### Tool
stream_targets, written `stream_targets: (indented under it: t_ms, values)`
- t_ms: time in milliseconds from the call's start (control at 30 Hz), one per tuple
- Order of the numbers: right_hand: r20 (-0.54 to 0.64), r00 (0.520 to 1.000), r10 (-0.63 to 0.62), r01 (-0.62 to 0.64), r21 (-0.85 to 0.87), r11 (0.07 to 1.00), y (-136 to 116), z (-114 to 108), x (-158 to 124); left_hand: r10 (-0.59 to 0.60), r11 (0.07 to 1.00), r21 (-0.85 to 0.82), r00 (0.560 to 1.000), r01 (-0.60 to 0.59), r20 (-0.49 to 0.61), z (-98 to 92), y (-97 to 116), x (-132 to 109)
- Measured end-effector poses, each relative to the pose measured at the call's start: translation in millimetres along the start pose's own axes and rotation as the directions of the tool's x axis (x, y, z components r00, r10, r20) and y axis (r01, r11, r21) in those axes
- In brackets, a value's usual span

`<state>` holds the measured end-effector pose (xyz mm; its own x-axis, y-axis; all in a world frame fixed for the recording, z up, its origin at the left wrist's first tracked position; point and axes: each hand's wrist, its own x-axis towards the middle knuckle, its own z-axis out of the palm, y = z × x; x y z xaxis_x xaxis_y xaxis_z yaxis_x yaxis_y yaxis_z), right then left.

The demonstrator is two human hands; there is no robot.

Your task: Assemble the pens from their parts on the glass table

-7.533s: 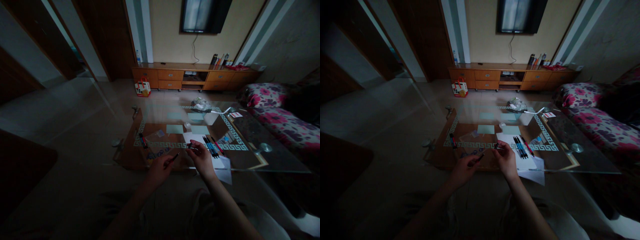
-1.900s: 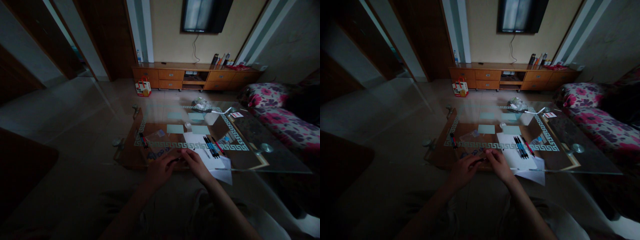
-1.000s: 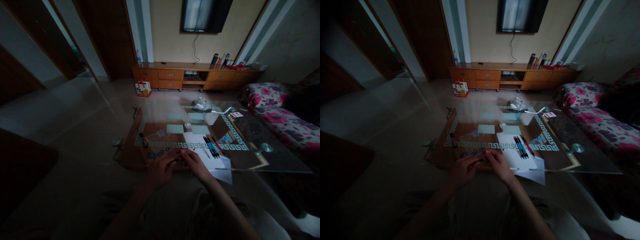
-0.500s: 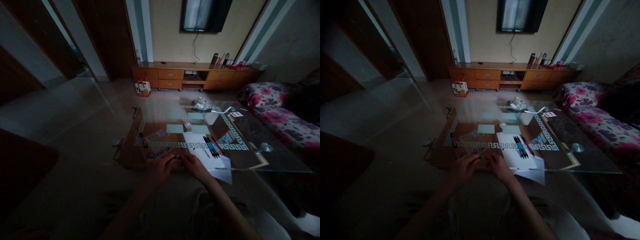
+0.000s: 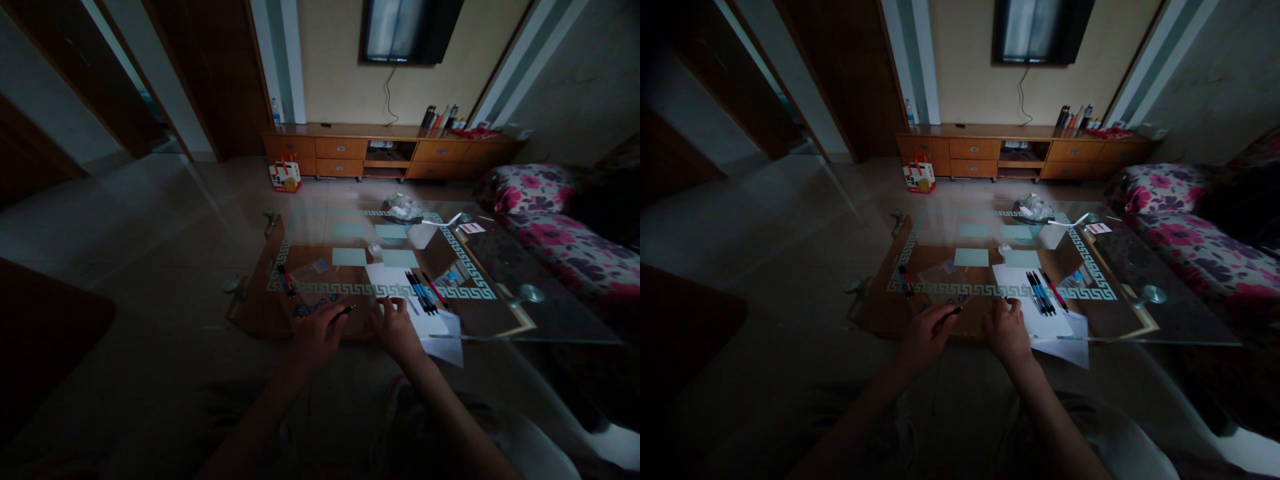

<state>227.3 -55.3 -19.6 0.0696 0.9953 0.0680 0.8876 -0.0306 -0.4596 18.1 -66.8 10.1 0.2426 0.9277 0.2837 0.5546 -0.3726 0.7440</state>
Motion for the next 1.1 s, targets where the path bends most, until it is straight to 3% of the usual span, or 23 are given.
stream_targets:
  t_ms: [533,1100]
  values:
    - [0.074,0.997,0.031,-0.026,-0.067,0.997,8,4,6,-0.026,0.999,-0.03,0.998,0.025,-0.049,4.2,-7,1]
    - [0.033,0.999,0.0,0.0,-0.009,1.0,11,3,10,-0.034,0.999,-0.017,0.998,0.033,-0.051,3.2,-6,1]
